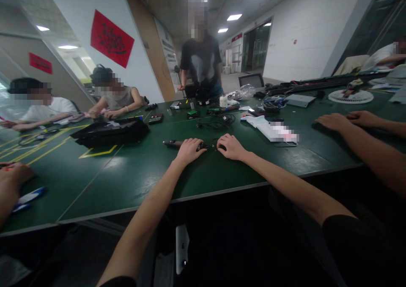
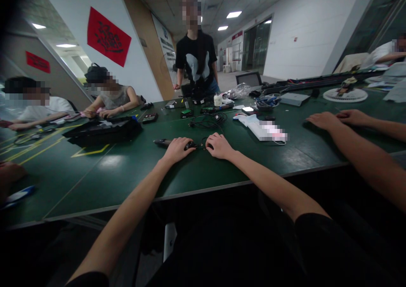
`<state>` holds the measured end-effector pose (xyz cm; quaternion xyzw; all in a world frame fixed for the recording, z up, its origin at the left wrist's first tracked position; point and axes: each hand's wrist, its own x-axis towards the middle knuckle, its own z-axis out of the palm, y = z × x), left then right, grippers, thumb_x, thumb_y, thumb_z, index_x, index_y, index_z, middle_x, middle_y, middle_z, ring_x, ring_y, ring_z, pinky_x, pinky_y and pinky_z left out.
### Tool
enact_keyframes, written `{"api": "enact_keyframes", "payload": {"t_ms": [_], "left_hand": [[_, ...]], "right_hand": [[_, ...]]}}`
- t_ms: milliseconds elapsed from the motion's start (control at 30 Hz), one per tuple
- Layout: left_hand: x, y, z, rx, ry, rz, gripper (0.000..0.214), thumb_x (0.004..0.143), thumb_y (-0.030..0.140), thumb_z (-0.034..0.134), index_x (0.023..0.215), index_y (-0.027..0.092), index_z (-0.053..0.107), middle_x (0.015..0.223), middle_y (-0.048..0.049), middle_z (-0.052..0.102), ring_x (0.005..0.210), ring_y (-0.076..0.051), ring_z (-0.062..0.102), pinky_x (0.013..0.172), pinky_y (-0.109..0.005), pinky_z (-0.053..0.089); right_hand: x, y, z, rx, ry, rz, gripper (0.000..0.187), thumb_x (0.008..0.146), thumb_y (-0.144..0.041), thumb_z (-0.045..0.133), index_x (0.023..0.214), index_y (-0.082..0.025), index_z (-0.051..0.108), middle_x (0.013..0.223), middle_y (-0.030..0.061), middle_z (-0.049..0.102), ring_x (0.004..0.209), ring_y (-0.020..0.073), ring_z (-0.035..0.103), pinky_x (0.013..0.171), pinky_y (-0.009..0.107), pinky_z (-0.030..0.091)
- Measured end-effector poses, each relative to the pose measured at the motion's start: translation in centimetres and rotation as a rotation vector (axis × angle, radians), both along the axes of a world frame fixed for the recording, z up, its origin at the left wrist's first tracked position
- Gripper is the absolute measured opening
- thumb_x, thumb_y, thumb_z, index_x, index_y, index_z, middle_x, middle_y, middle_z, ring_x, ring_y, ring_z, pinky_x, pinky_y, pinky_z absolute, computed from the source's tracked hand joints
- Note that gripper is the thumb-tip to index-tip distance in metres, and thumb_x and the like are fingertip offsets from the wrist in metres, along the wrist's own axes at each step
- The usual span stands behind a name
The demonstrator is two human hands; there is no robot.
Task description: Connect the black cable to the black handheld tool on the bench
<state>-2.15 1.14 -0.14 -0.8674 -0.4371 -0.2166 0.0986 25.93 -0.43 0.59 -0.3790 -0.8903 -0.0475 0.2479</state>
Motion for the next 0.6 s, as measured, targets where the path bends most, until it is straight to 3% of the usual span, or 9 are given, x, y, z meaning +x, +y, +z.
{"api": "enact_keyframes", "payload": {"t_ms": [133, 233, 467, 600], "left_hand": [[0.3, 0.4, -0.1, 0.034, 0.008, 0.092, 0.039, 0.101, 0.057, 0.062, 0.123, 0.025, 0.067, 0.114, -0.0099, 0.074, 0.109, -0.032, 0.064, 0.095, -0.046, 0.043], [-0.3, 0.5, 0.1, -0.005, 0.021, 0.065, 0.040, 0.100, 0.059, 0.061, 0.121, 0.026, 0.068, 0.114, -0.0088, 0.074, 0.109, -0.032, 0.065, 0.096, -0.046, 0.043], [-0.7, 0.2, 0.5, -0.048, 0.050, 0.027, 0.040, 0.100, 0.061, 0.059, 0.119, 0.026, 0.069, 0.115, -0.0078, 0.075, 0.112, -0.031, 0.065, 0.101, -0.045, 0.042], [-0.1, 0.0, 0.5, -0.024, 0.067, 0.064, 0.040, 0.102, 0.059, 0.056, 0.121, 0.026, 0.069, 0.114, -0.0093, 0.075, 0.111, -0.032, 0.066, 0.101, -0.046, 0.042]], "right_hand": [[0.1, 0.5, -0.6, -0.008, -0.007, -0.059, 0.023, 0.096, -0.013, 0.058, 0.113, -0.020, 0.072, 0.121, 0.0118, 0.068, 0.117, 0.0302, 0.052, 0.094, 0.043, 0.043], [0.2, 1.0, -1.2, 0.006, 0.008, -0.139, 0.037, 0.093, -0.003, 0.052, 0.120, -0.019, 0.072, 0.127, 0.0128, 0.066, 0.119, 0.0304, 0.051, 0.095, 0.045, 0.045], [1.1, 1.7, -1.6, 0.023, 0.039, -0.238, 0.016, 0.102, -0.026, 0.060, 0.100, -0.022, 0.076, 0.127, 0.0130, 0.063, 0.122, 0.0337, 0.050, 0.095, 0.051, 0.046], [1.0, 1.2, -0.8, 0.054, 0.053, -0.091, 0.012, 0.102, -0.025, 0.062, 0.099, -0.020, 0.073, 0.136, 0.0131, 0.062, 0.131, 0.0334, 0.049, 0.102, 0.052, 0.044]]}}
